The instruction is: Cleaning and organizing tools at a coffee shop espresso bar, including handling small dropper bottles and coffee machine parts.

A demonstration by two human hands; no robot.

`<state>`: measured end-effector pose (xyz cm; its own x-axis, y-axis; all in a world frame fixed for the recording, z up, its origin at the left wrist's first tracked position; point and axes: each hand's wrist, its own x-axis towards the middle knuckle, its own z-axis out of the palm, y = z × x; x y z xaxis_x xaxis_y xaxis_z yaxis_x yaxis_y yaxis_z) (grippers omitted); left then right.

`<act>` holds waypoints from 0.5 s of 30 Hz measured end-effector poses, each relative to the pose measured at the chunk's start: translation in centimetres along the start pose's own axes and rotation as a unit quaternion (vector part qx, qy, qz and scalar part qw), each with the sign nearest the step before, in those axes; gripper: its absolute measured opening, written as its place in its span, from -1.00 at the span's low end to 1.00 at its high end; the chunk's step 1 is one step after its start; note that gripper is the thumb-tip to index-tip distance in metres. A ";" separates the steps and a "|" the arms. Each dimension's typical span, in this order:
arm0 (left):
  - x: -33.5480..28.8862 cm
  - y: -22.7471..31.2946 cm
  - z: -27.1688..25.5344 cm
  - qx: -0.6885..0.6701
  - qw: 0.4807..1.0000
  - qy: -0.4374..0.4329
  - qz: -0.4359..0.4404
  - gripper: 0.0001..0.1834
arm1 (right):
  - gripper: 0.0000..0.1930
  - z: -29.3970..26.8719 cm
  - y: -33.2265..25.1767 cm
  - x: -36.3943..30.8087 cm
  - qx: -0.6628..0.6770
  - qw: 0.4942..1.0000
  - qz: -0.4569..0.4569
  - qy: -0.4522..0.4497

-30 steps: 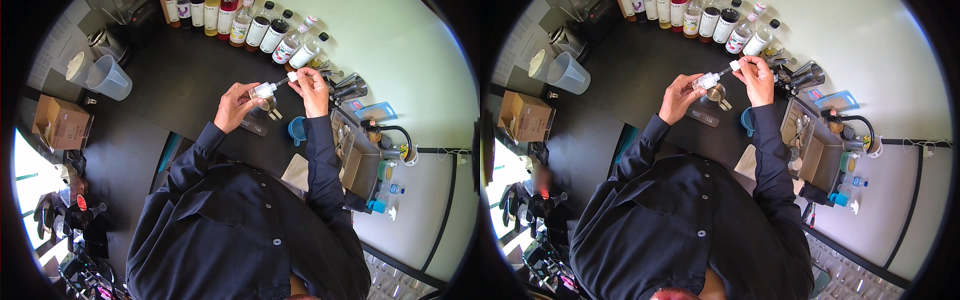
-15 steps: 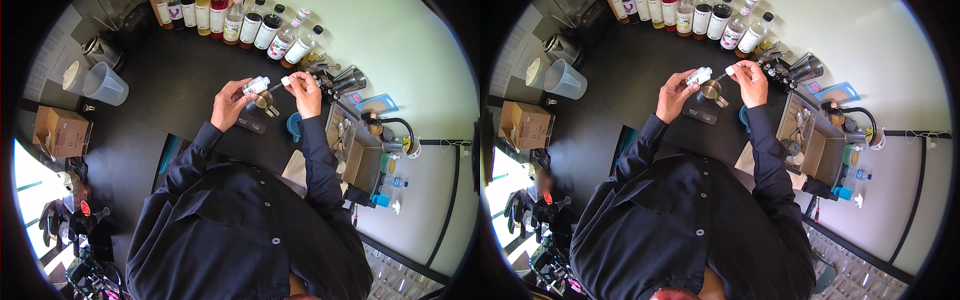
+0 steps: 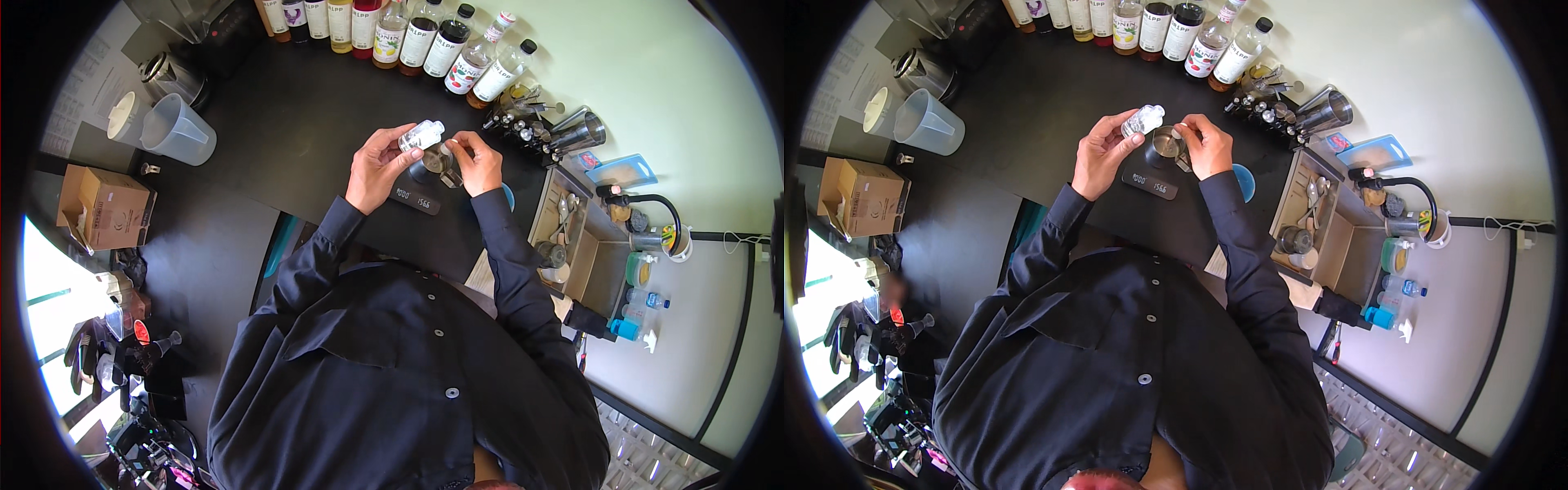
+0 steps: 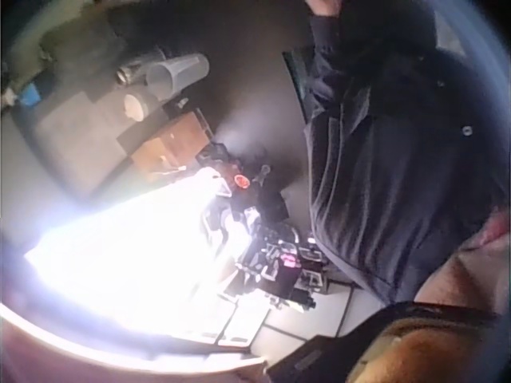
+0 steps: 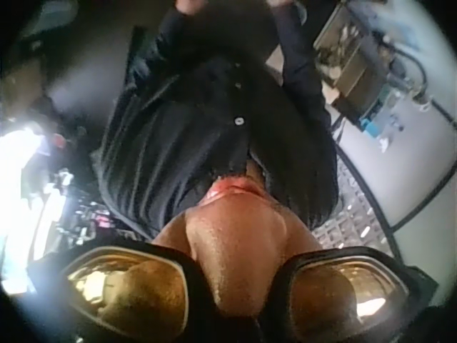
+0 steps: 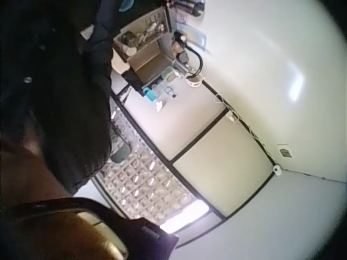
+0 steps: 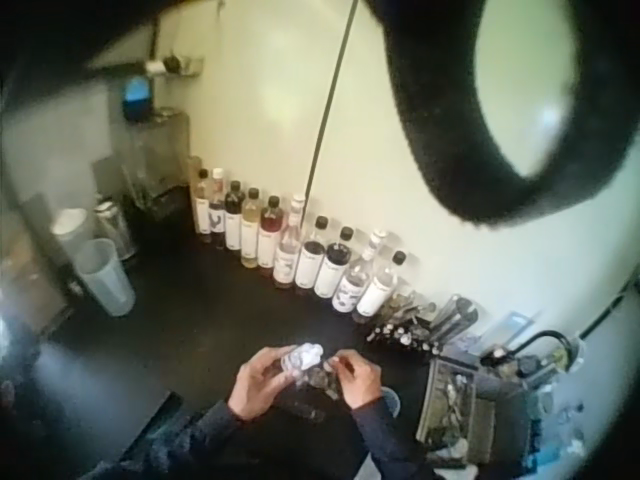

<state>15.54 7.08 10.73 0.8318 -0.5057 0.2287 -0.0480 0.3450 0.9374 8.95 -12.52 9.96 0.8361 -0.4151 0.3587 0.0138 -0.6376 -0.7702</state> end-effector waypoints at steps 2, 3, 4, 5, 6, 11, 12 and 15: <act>-0.1 0.0 0.0 0.005 1.000 0.001 -0.011 -0.52 | -0.87 -0.1 -0.1 0.0 0.003 1.000 -0.002 0.000; -0.1 -0.1 0.0 0.005 1.000 0.001 -0.011 -0.52 | -0.86 -0.2 -0.1 0.0 0.008 1.000 0.003 0.006; -0.3 -0.1 -0.1 0.006 1.000 0.003 -0.011 -0.52 | -0.86 -0.2 -0.3 0.0 0.014 1.000 0.006 0.011; -0.4 -0.2 -0.2 0.007 1.000 0.005 -0.011 -0.52 | -0.86 -0.2 -0.5 0.1 0.015 1.000 0.006 0.010; -0.5 -0.4 -0.4 0.007 1.000 0.006 -0.010 -0.52 | -0.86 -0.4 -0.7 0.2 0.030 0.999 0.024 0.015; -1.0 -1.7 -0.8 0.037 0.999 -0.007 -0.018 -0.52 | -0.80 -1.8 -0.3 1.1 0.177 0.979 0.091 0.035; -1.2 -1.8 -0.8 0.036 0.999 -0.008 -0.017 -0.52 | -0.80 -2.2 -0.6 1.3 0.176 0.979 0.090 0.036; -1.5 -2.7 -0.8 0.032 0.999 0.007 -0.036 -0.52 | -0.79 -3.2 -0.8 1.9 0.271 0.952 0.138 0.036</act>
<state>14.86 7.55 7.63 0.8419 -0.5165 0.1563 -0.0221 0.2565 0.9663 8.74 -14.91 12.93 0.8090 -0.5746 0.1239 0.0970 -0.0775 -0.9923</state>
